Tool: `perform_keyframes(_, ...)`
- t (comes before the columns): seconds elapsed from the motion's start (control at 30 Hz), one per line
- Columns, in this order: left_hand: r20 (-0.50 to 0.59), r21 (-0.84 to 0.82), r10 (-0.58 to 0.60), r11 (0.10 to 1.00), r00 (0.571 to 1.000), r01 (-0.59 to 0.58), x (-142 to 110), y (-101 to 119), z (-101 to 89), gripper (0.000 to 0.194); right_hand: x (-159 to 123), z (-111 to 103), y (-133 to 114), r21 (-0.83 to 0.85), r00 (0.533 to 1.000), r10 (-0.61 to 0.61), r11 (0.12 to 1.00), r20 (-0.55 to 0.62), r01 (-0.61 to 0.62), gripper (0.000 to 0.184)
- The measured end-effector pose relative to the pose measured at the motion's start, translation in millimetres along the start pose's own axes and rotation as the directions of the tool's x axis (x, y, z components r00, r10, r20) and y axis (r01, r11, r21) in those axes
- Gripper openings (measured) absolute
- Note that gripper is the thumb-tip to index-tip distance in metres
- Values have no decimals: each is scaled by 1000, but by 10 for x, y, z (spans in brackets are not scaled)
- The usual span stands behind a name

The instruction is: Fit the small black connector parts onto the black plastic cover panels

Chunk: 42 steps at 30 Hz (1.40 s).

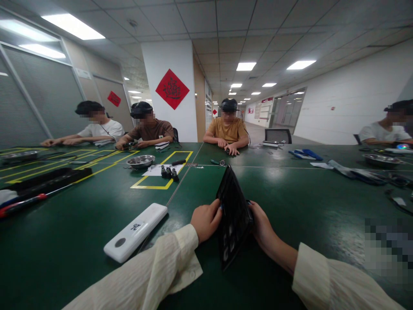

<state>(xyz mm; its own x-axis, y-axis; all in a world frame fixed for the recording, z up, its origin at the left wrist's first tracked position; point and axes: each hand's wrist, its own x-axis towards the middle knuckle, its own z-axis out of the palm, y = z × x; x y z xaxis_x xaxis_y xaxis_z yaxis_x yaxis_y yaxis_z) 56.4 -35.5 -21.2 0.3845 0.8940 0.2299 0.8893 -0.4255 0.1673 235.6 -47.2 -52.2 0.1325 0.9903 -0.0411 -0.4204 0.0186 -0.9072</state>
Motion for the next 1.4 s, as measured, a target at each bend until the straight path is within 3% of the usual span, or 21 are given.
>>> perform_keyframes(0.23,14,-20,-11,1000,1000,11,18,7,-10,42,-11,9,-15,11,1000,26,1000,4,-26,32)
perform_keyframes(0.47,-3,-53,-55,997,998,55,18,20,-3,30,24,-15,35,0,1000,0,1000,6,0,31)
perform_keyframes(1.07,20,-5,21,1000,1000,-21,25,-21,29,35,5,-2,4,6,1000,4,1000,2,-4,32)
perform_keyframes(1.4,29,-24,-31,999,999,32,25,9,29,32,29,-16,33,0,1000,14,1000,-2,-14,33)
